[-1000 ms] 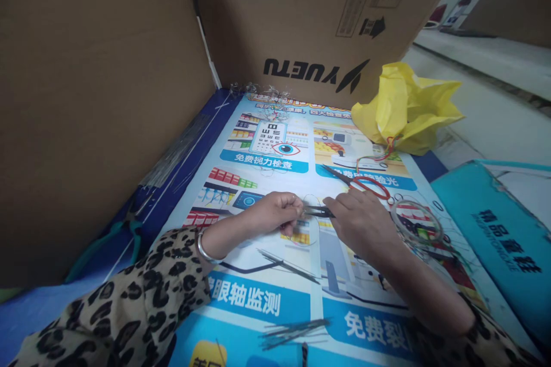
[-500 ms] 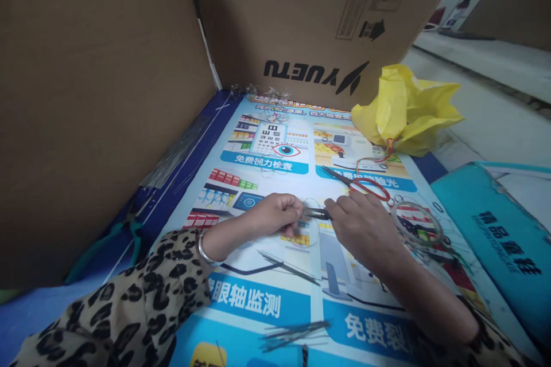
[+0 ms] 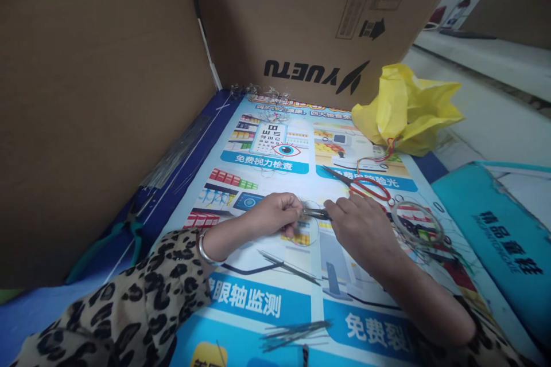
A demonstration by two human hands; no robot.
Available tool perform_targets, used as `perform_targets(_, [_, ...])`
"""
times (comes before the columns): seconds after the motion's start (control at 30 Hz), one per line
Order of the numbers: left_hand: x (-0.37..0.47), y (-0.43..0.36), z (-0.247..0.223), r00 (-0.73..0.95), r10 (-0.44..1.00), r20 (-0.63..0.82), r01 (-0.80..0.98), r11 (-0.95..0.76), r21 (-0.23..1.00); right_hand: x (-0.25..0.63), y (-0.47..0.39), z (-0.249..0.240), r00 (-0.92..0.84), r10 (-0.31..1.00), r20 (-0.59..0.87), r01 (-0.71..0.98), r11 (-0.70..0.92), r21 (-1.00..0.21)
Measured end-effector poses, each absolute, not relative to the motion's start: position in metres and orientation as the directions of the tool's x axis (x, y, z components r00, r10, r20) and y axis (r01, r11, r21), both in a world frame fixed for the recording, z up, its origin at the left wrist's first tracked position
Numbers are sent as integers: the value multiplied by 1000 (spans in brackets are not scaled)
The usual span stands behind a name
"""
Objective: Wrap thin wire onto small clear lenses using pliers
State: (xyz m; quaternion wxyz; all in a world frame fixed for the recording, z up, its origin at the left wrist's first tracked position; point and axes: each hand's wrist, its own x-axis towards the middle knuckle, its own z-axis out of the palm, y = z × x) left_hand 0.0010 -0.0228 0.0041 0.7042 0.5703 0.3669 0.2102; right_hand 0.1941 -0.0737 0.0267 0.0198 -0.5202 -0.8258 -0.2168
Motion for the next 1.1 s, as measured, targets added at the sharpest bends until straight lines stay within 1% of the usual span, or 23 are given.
perform_targets(0.1, [1,-23,5,639,721,-268,117,254,960,194,-73,25,-453,856,251,871,365,329])
perform_targets(0.37, [1,-23,5,644,712,-280,110,275,955,195,-75,22,-447,862,240,867,351,354])
perform_targets(1.1, [1,-23,6,634,720,-283,123,267,956,191,-76,20,-420,889,180,874,344,343])
